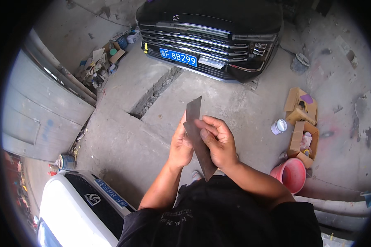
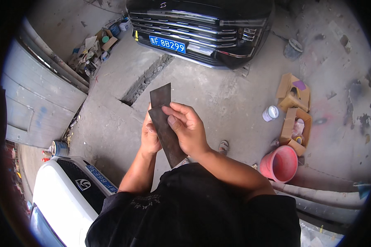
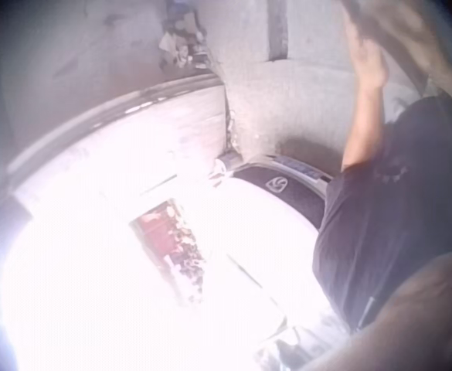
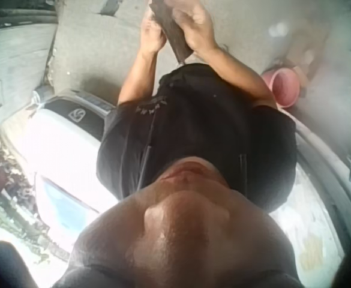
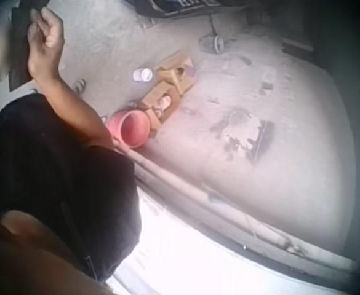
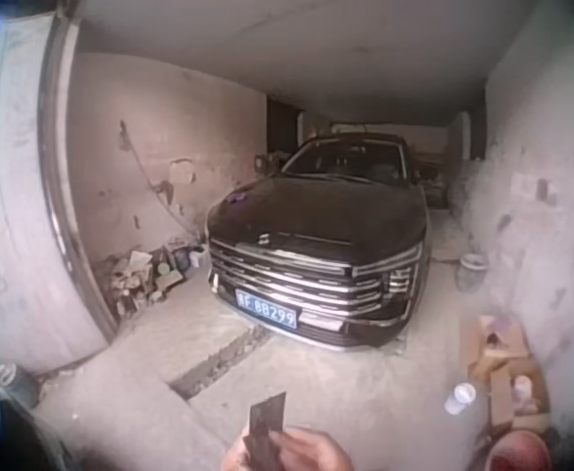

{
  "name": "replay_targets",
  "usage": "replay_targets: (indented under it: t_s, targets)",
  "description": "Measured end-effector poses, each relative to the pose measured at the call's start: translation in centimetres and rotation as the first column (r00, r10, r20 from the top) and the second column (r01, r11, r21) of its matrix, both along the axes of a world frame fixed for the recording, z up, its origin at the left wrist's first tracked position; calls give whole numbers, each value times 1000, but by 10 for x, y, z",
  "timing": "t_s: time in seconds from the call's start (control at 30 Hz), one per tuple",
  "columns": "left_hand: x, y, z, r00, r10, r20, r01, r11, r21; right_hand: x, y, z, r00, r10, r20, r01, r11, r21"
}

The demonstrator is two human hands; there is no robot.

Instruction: The person applies a beige filler paste to a taped-off section of a black car bumper using a metal spreader. They smooth the filler over the surface, then walk around the garage area while holding the tools before returning to the work area.

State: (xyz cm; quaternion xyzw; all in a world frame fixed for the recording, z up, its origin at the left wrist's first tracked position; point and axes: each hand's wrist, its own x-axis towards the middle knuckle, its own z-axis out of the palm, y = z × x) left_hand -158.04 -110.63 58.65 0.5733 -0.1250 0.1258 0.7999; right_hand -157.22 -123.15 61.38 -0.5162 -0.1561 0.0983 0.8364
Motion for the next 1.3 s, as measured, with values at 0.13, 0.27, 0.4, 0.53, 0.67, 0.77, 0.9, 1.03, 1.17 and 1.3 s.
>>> replay_targets:
  t_s: [0.13, 0.27, 0.4, 0.53, 0.67, 0.77, 0.9, 1.03, 1.17, 1.3]
  targets:
    - [5, -1, 12, 995, 26, 96, -33, 997, 70, -13, 0, -13, 978, 148, -145, -129, 982, 135]
    - [0, 8, 7, 992, -127, 1, 127, 992, -12, 7, -5, -6, 998, 50, 28, -50, 999, -7]
    - [-8, 24, 12, 979, -203, -29, 204, 978, 39, 20, -14, -15, 971, -13, 239, 36, 995, -90]
    - [-19, 45, 24, 948, -264, -180, 297, 936, 187, 35, -27, -16, 857, -1, 515, 135, 965, -224]
    - [-26, 68, 21, 820, -413, -396, 544, 776, 319, 50, -39, -7, 817, -36, 576, 214, 946, -244]
    - [-36, 61, 8, 717, -438, -543, 620, 756, 209, 71, -44, 9, 862, 11, 506, 104, 975, -199]
    - [-29, 54, 4, 846, -395, -360, 203, 861, -467, 52, -52, 3, 921, 179, 346, -50, 935, -350]
    - [-21, 46, -8, 856, -185, -482, -125, 831, -542, 46, -56, 1, 821, 185, 541, 214, 778, -591]
    - [-20, 43, -28, 810, -79, -581, -255, 844, -471, 41, -53, 13, 617, 259, 744, 483, 622, -617]
    - [-18, 29, -32, 800, -39, -599, -303, 835, -459, 39, -52, 10, 601, 266, 754, 526, 578, -624]
